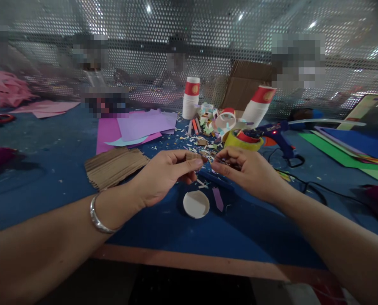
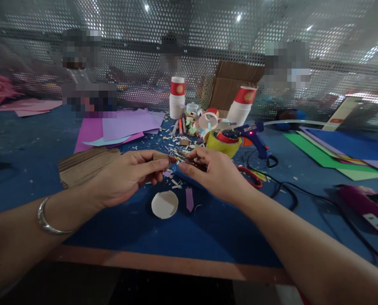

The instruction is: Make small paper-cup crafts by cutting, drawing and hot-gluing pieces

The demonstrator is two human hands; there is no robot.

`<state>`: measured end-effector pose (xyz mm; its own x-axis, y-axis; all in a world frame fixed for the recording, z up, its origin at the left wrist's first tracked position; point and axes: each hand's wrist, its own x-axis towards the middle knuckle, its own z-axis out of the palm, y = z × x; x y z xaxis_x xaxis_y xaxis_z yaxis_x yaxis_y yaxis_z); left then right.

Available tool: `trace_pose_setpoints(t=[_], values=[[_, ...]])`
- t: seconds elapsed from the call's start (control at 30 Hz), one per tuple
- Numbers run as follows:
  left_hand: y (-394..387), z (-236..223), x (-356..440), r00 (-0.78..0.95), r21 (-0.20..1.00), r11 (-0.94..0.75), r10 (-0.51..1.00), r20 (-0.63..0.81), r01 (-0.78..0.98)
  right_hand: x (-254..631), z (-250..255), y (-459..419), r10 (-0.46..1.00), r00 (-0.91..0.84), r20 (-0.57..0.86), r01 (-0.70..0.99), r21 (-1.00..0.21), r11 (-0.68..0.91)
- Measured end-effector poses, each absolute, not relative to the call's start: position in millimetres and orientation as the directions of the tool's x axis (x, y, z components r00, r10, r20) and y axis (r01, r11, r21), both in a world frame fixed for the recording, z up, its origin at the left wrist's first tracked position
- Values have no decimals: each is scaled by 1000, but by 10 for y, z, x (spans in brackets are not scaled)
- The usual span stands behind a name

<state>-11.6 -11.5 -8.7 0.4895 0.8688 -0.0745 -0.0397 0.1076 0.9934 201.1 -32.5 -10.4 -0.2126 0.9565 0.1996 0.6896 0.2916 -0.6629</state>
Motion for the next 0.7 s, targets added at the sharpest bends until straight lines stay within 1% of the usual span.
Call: trace_pose_setpoints(t=[0.07, 0.13, 0.2, 0.27, 0.33, 0.37, 0.43, 0.47, 0.53, 0.57, 0.63, 0.7], values=[[-109, -95, -114, 487, 988, 138, 869, -88, -69, 2038, -120, -295, 959, -202, 197, 743, -608, 281], [-106, -75, -123, 490, 991, 131, 866, -95, -40, 2082, -140, -251, 968, -182, 174, 813, -526, 248], [-97, -21, -158, 503, 997, 35, 862, -66, 70, 2124, -155, -212, 977, -166, 133, 871, -445, 208], [-66, 62, -229, 516, 968, -135, 856, 7, 211, 2148, -163, -190, 983, -159, 94, 899, -397, 183], [-5, 153, -332, 520, 881, -305, 850, 80, 362, 2155, -163, -185, 984, -157, 79, 908, -380, 176], [36, 193, -390, 536, 835, -353, 840, 84, 422, 2154, -163, -187, 984, -158, 77, 910, -376, 176], [127, 254, -504, 575, 783, -373, 818, 24, 498, 2151, -163, -192, 983, -167, 77, 907, -378, 184], [171, 274, -553, 572, 738, -379, 820, -11, 558, 2151, -165, -193, 981, -175, 79, 905, -381, 192], [243, 295, -623, 544, 576, -398, 834, -98, 714, 2154, -173, -192, 979, -189, 82, 900, -384, 206], [267, 301, -643, 538, 505, -415, 834, -121, 757, 2157, -179, -190, 977, -195, 82, 900, -382, 211], [291, 308, -658, 532, 398, -437, 830, -168, 807, 2164, -191, -186, 976, -199, 88, 902, -373, 218], [291, 318, -654, 522, 337, -443, 829, -198, 831, 2167, -200, -184, 974, -205, 92, 900, -373, 224]])
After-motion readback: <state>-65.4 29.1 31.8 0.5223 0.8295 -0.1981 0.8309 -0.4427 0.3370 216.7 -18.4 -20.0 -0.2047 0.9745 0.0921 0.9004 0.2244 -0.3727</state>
